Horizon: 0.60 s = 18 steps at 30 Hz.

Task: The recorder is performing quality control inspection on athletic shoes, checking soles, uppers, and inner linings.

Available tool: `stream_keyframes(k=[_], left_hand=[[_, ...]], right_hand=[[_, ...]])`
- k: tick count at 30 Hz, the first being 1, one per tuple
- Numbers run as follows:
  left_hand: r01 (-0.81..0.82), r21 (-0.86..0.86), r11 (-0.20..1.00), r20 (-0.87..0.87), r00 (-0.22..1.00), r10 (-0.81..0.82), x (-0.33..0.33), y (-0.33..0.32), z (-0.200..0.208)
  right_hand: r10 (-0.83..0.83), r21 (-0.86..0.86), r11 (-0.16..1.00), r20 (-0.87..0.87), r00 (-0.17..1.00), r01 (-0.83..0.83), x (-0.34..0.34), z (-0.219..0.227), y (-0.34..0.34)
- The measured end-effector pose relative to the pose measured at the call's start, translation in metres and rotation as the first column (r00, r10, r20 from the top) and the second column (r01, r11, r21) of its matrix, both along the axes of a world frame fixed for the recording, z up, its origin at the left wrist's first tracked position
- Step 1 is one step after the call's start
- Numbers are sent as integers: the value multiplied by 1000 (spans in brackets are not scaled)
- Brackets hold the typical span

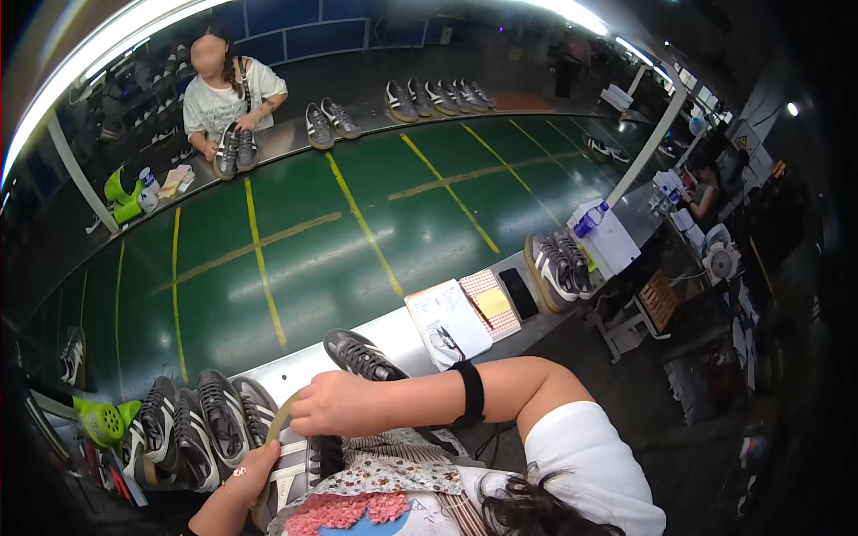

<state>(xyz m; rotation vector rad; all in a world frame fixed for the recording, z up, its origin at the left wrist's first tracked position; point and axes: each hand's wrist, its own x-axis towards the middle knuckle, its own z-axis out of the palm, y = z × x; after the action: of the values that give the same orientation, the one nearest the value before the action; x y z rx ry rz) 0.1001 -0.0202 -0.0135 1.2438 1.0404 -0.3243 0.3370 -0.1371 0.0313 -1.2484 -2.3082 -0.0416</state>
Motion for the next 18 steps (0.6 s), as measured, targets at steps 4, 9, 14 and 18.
stream_keyframes(k=[4, 9, 14, 18], left_hand=[[152, 114, 982, 58, 986, -159, 25, -10, 27], [159, 106, 982, 59, 984, -165, 43, -13, 24], [290, 182, 939, 36, 953, -302, 55, -13, 15], [194, 145, 970, 81, 975, -207, 48, -12, 1]], right_hand=[[-177, -55, 983, 22, 984, 178, 38, -23, -18], [-214, -34, 976, -11, 977, 214, 57, -10, -37], [-206, -28, 978, -79, 975, 205, 54, -35, -34], [-653, -431, 670, 44, 756, 605, 128, -96, -58]])
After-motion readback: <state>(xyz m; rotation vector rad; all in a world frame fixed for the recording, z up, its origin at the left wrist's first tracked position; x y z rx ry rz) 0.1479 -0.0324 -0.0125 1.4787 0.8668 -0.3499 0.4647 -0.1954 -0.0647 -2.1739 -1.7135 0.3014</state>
